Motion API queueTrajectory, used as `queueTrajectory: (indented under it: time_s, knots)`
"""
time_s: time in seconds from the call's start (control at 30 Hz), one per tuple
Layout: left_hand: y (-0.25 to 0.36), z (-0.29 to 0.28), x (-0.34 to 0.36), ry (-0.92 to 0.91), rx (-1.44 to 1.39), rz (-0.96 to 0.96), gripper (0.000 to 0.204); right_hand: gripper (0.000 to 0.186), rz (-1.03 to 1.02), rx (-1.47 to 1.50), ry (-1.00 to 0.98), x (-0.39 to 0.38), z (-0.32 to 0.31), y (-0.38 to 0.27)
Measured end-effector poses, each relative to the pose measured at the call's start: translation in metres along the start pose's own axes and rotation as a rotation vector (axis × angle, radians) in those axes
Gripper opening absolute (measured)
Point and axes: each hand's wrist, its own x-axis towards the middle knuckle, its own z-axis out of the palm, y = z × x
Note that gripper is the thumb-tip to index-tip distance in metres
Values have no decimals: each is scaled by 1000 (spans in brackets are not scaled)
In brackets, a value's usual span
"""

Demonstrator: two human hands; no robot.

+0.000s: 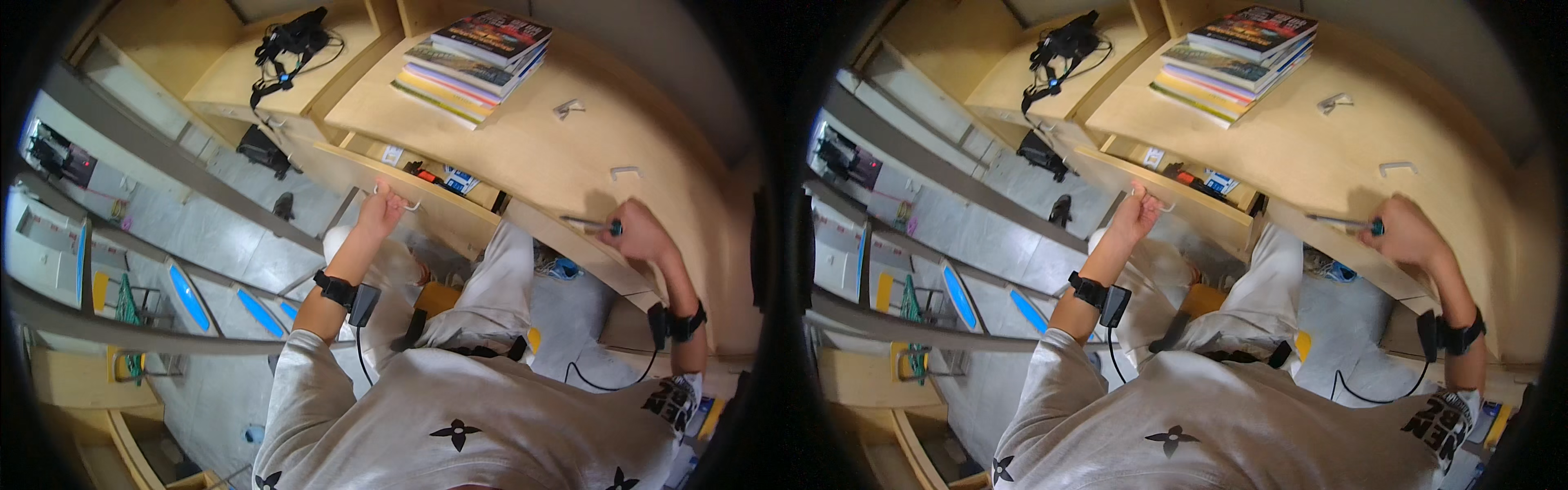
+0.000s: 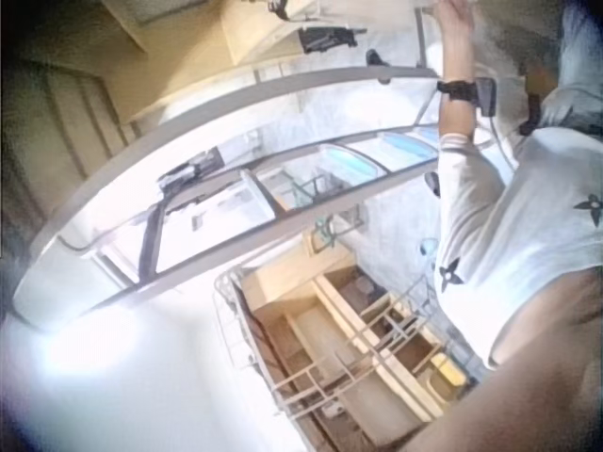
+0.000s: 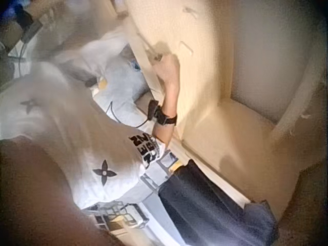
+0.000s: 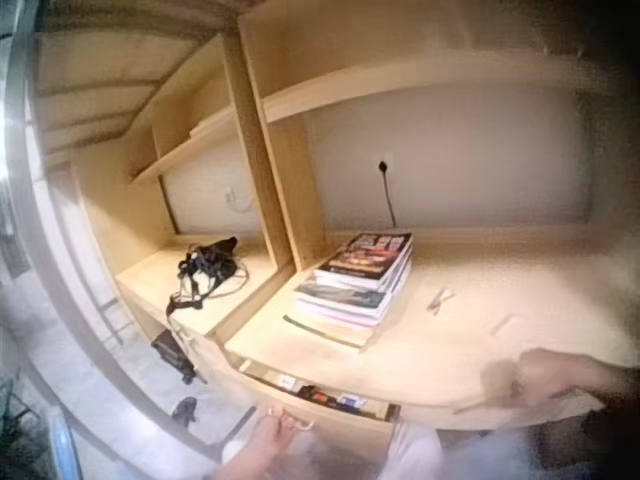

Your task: The person uses a screwdriver to tighten screws on a desk drawer, attaches a handle to the drawer, and organizes the items inside.

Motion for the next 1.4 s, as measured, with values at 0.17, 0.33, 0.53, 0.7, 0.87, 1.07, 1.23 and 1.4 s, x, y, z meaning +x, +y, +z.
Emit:
queueTrajectory:
  time_s: [0.17, 0.33, 0.53, 0.7, 0.87, 1.07, 1.23, 1.4]
  knots:
    - [-23, 29, 53, -177, 35, 53, 22, 32, 180, 73, 76, -18, -30, -2]
    - [-27, 43, 74, -33, 13, 38, 22, 28, 277, 76, 48, -34, -18, -6]
    - [-27, 40, 99, 36, 1, 49, 22, 28, 305, 82, 14, -27, -6, 1]
    - [-20, 41, 84, 27, 98, 42, 13, 30, 349, 126, -9, -38, 19, 7]
    - [-18, 36, 93, 45, 178, 10, 7, 28, 268, 294, 83, -62, 63, 17]
    - [-13, 11, 101, -112, 141, 47, 13, 16, 178, 261, 306, -86, 91, 28]
    - [-25, 44, 81, -101, 121, 87, 15, 17, 276, 309, 351, -104, 119, 36]
    - [-52, 51, 57, -48, 38, 1, 23, 18, 539, 954, 617, -125, 166, 58]
